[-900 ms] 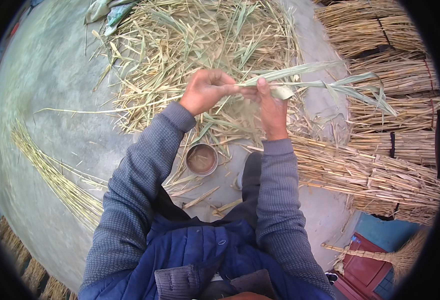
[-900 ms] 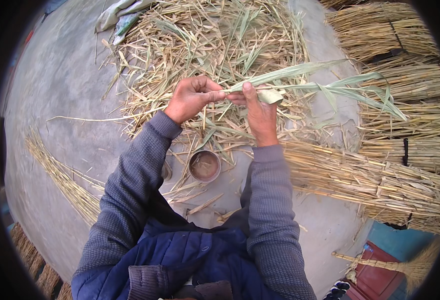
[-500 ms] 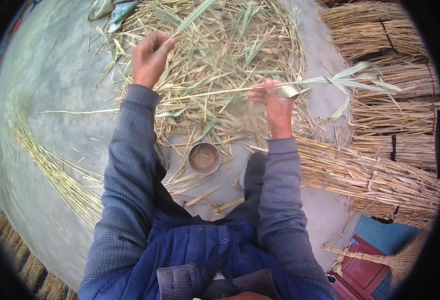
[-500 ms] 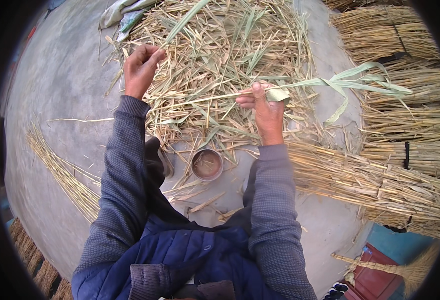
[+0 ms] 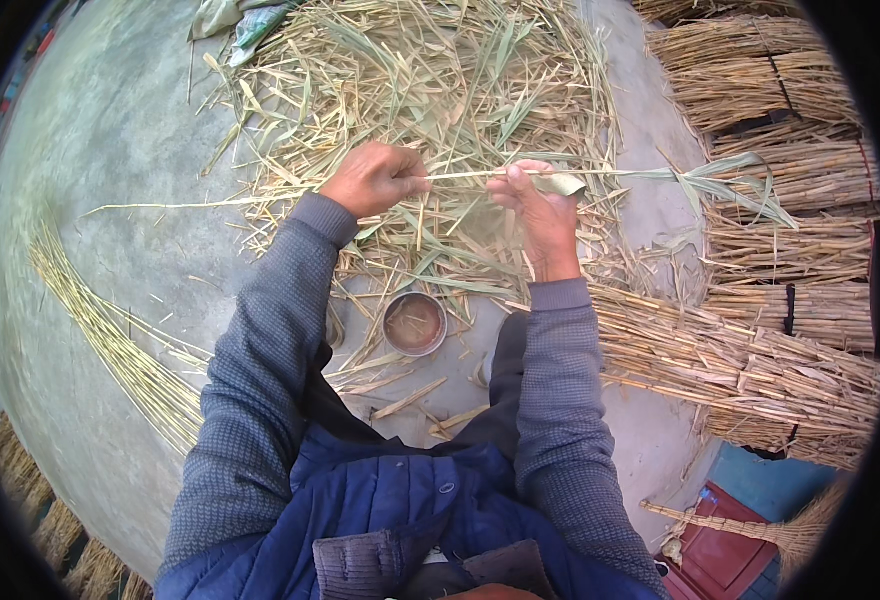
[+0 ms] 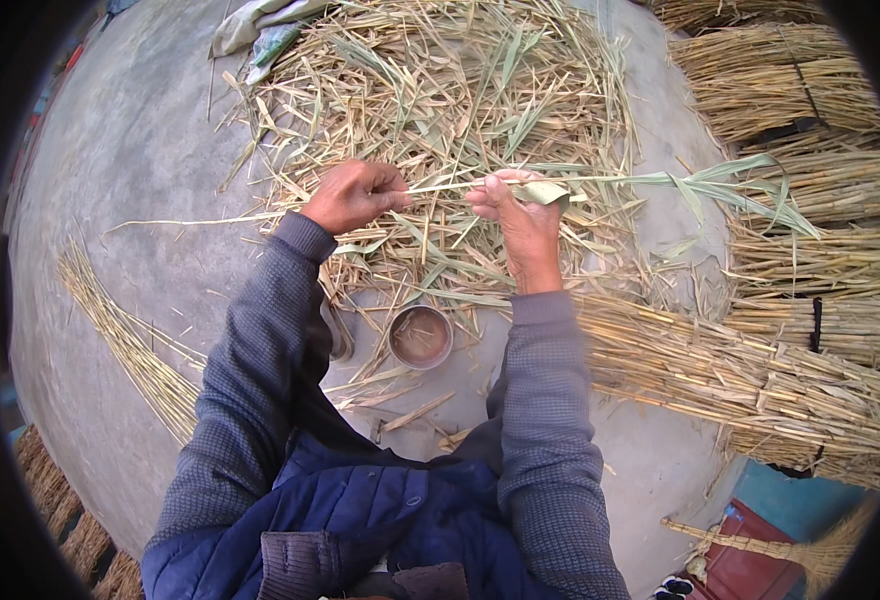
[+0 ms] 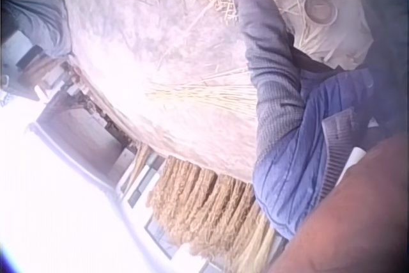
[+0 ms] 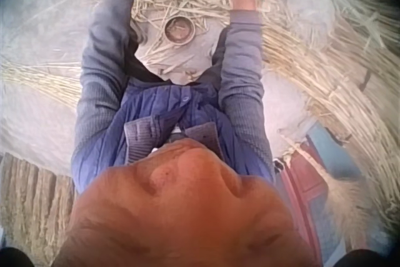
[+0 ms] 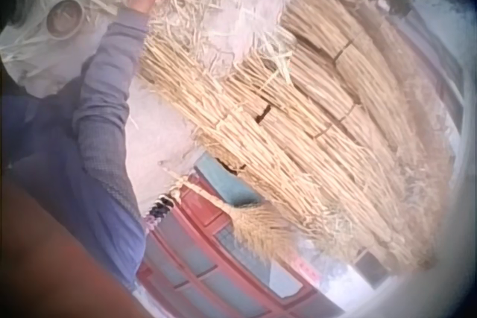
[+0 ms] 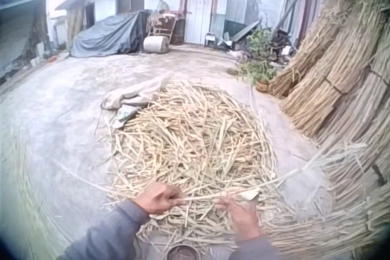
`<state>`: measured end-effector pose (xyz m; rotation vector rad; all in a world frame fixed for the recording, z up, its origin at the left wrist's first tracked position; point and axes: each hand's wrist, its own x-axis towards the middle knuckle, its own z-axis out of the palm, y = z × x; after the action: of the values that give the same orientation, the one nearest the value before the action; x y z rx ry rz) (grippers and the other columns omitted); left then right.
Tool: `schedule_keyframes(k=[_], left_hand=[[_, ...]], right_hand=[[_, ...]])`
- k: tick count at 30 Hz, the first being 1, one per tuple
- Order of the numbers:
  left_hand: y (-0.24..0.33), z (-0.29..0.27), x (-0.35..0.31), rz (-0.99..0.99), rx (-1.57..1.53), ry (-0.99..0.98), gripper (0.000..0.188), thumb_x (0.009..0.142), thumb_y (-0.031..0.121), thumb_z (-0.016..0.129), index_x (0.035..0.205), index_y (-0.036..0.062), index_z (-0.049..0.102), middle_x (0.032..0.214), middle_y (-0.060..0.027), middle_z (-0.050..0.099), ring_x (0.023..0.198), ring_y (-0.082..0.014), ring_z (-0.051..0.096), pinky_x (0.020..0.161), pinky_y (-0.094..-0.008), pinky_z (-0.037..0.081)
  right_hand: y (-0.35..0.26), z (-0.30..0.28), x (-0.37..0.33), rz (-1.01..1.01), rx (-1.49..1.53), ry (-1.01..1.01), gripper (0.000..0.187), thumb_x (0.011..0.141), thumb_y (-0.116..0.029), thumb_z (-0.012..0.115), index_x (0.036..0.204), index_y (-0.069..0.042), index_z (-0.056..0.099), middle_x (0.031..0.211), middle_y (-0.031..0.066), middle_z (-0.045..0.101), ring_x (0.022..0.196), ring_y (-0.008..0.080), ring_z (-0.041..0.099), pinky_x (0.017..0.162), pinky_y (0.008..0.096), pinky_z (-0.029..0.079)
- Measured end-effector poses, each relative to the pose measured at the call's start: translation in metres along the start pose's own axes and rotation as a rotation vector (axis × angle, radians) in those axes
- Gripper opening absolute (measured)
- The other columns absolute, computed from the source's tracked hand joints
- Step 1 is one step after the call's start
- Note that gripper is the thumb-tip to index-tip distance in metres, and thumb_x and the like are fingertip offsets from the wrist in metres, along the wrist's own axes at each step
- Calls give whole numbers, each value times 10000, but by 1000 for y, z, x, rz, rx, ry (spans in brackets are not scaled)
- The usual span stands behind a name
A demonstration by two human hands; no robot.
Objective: The person sits on the floor and repeatedly strips leaves from long plant stems by hand. The person holds each stem with both hands, pulls off the leaves, and places the cleaned stem aside. The process is repeated for multiple stems.
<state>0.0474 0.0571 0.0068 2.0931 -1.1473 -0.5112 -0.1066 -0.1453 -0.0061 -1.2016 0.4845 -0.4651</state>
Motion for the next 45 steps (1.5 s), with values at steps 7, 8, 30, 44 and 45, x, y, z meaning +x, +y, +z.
schedule_keyframes(k=[7,8,30,44,45], left_hand=[[-4,10,-3,104,110,46,241,856,310,733,873,73,694,697,-112,659,657,-308,645,592,-404,472],[-6,11,-4,127,142,58,227,851,299,730,865,77,692,696,-116,658,663,-315,647,593,-409,475],[-71,-19,-70,52,571,53,227,756,253,728,750,67,600,606,-146,595,640,-377,628,594,-479,486],[-138,-80,-286,-264,840,43,151,763,213,716,769,102,614,690,-100,654,808,-313,682,741,-453,491],[-156,-81,-316,-308,845,8,182,781,240,729,780,97,616,708,-103,665,820,-314,685,752,-455,494]], right_hand=[[19,-4,2,28,-88,-51,170,904,-78,722,1026,-21,617,907,107,691,777,196,715,662,274,581],[22,-5,2,43,-129,-55,145,903,-59,711,1013,-23,623,897,98,689,764,188,710,655,268,572],[72,-73,63,626,756,165,351,1010,-157,526,1221,95,403,1283,361,524,1099,414,644,905,456,597],[72,-66,22,277,-748,-265,588,948,-225,651,1402,58,407,1088,113,624,760,123,627,623,245,543],[71,-70,19,280,-783,-267,590,947,-215,652,1408,56,404,1086,117,624,746,120,623,615,242,539]])
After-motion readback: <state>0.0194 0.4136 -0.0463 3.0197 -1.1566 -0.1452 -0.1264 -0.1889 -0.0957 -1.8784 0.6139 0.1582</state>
